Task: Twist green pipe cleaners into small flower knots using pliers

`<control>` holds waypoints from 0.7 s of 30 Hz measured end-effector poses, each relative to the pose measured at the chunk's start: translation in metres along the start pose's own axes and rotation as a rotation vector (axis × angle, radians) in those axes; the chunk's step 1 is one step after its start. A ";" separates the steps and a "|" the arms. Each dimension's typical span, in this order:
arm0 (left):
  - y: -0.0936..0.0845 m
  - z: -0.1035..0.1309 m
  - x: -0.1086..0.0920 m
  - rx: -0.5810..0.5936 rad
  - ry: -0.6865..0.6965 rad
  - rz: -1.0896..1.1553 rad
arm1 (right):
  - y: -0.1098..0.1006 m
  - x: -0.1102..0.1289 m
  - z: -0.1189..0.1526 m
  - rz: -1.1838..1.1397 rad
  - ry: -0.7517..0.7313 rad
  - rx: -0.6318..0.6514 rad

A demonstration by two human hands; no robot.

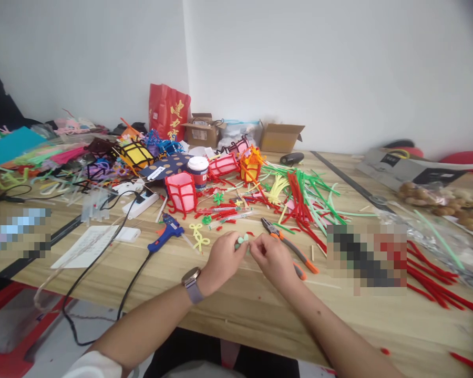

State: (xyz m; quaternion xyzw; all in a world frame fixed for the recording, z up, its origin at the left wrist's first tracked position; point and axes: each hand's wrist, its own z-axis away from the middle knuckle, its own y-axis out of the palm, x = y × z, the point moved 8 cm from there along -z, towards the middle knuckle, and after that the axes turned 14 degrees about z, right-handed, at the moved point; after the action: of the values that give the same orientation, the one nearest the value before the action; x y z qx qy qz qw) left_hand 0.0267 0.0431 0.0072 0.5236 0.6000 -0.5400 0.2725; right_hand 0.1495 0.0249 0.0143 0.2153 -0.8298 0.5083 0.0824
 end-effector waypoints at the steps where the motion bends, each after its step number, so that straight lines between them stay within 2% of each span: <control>1: 0.001 -0.002 0.003 0.013 -0.023 0.098 | 0.001 -0.001 0.000 -0.043 0.016 0.000; 4: 0.006 -0.007 0.014 0.058 -0.137 0.514 | 0.004 -0.005 -0.001 -0.153 0.056 -0.016; 6: 0.008 -0.009 0.021 0.063 -0.212 0.672 | 0.005 -0.005 -0.003 -0.188 0.044 0.024; 8: 0.008 -0.010 0.027 0.068 -0.260 0.703 | 0.003 -0.004 -0.005 -0.188 -0.004 0.053; 10: 0.010 -0.009 0.030 0.099 -0.297 0.719 | -0.009 -0.001 -0.008 -0.149 -0.100 -0.012; 12: 0.016 -0.008 0.033 0.174 -0.346 0.751 | -0.020 0.007 -0.008 -0.100 -0.269 -0.080; 15: 0.024 -0.005 0.034 0.290 -0.386 0.769 | -0.019 0.016 -0.003 -0.022 -0.472 -0.057; 21: 0.022 -0.004 0.032 0.331 -0.434 0.734 | -0.018 0.021 0.003 0.173 -0.588 -0.124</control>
State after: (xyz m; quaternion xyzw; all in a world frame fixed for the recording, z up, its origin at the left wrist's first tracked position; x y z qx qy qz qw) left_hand 0.0379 0.0543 -0.0281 0.6129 0.2097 -0.5933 0.4779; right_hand 0.1392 0.0096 0.0344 0.2764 -0.8627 0.3777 -0.1916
